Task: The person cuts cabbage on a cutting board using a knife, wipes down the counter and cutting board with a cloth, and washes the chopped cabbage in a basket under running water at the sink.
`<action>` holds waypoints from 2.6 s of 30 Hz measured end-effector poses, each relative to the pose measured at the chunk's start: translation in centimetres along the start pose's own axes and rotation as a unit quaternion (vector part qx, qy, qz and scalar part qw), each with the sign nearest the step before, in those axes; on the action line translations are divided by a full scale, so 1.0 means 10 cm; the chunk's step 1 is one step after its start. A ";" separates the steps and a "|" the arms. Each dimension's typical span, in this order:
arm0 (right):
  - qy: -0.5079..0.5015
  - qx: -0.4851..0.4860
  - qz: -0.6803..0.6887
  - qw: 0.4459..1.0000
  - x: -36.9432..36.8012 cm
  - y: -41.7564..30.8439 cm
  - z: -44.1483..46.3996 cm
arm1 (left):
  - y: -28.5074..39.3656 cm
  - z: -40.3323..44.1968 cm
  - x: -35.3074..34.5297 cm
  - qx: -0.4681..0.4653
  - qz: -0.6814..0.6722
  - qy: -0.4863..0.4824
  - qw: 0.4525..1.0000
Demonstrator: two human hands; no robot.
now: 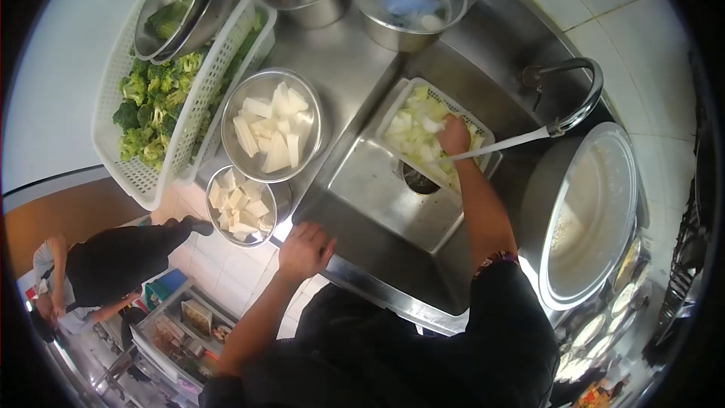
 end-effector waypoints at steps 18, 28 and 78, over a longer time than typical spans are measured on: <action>-0.053 0.118 -0.114 0.985 -0.44 -0.59 0.05 | -0.04 0.00 -0.08 0.011 0.015 -0.041 0.999; 0.100 0.193 -0.025 0.976 0.05 -0.37 -0.86 | -0.03 0.00 -0.06 -0.020 0.004 -0.015 1.000; 0.037 0.028 0.115 0.992 1.15 -0.85 -1.29 | 0.29 0.79 -0.94 0.321 -0.694 -0.105 0.636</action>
Point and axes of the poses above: each hand's wrist, its own z-axis towards the middle knuckle, its own x-axis out of the back of the hand, y = z × x, the point moved 5 cm from there along z, towards the middle knuckle, and after that the axes turned 4 degrees about z, right-handed, at the moved point
